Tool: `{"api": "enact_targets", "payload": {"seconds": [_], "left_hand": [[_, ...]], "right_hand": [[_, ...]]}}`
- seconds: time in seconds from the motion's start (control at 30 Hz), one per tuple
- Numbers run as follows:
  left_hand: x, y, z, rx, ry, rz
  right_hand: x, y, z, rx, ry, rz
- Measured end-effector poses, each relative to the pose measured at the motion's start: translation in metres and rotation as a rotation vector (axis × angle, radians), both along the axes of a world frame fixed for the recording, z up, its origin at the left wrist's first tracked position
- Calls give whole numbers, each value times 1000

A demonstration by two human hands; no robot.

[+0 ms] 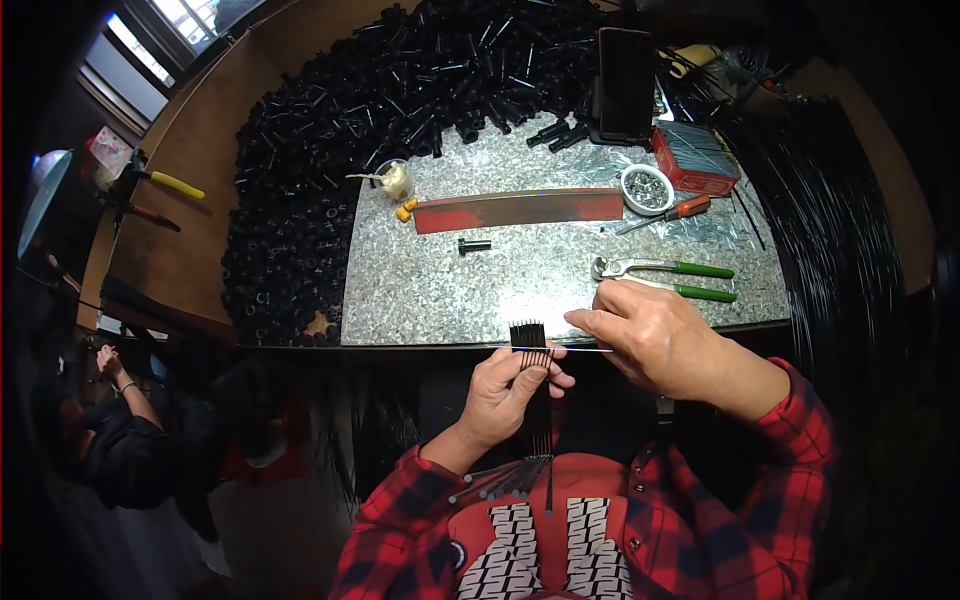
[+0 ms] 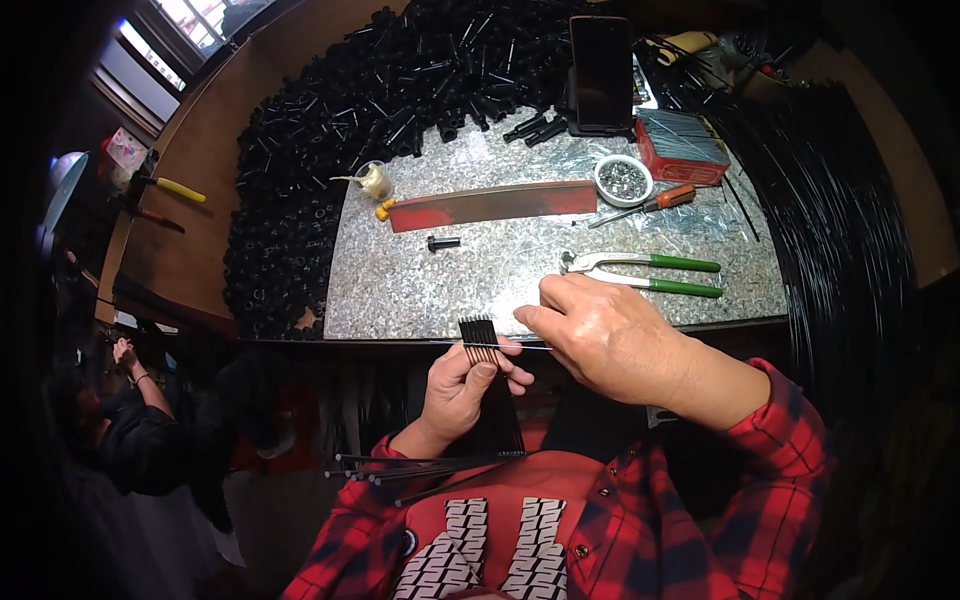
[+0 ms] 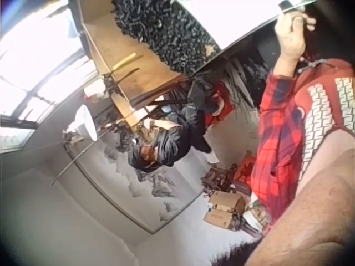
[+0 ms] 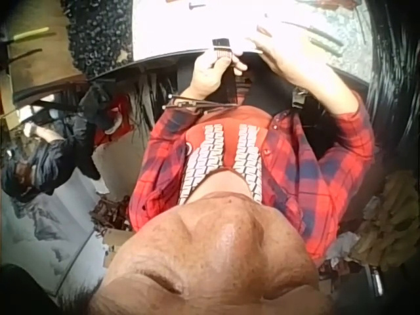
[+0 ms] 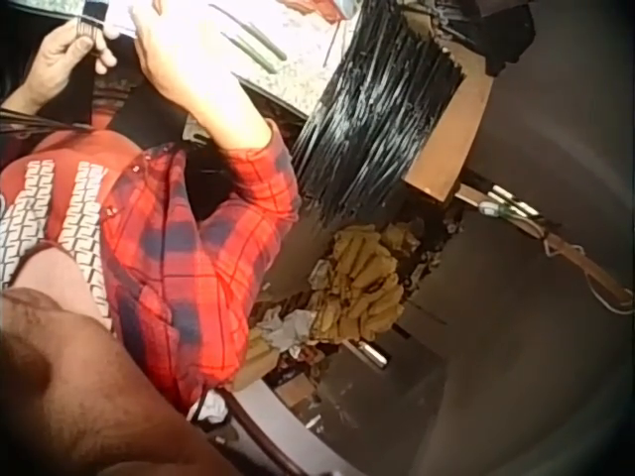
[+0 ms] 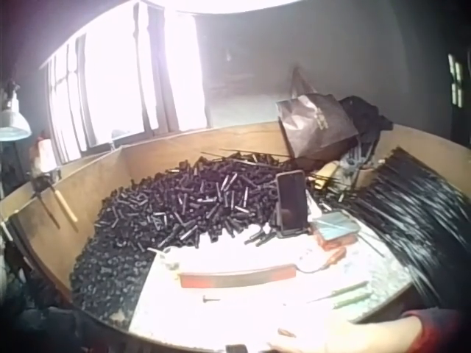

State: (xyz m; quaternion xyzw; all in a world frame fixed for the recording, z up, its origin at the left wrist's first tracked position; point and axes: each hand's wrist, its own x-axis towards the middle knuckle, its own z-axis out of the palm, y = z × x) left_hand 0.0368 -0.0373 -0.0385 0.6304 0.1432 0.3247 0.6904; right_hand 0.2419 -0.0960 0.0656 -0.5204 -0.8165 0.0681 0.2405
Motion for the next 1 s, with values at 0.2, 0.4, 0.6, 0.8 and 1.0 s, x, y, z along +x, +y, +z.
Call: {"api": "enact_targets", "payload": {"seconds": [0.2,0.4,0.6,0.8,1.0], "left_hand": [[-1,1,-2,-12,5,7],[0,3,-1,19,1,0],[-1,2,0,29,5,7],[-2,2,0,11,9,16],[0,2,0,5,7,2]], "right_hand": [[0,4,-4,-3,120,-32],[2,1,-5,-35,105,-46],[2,-2,-4,-75,79,-54],[4,3,-2,5,193,-51],[11,3,-8,-69,225,-29]]}}
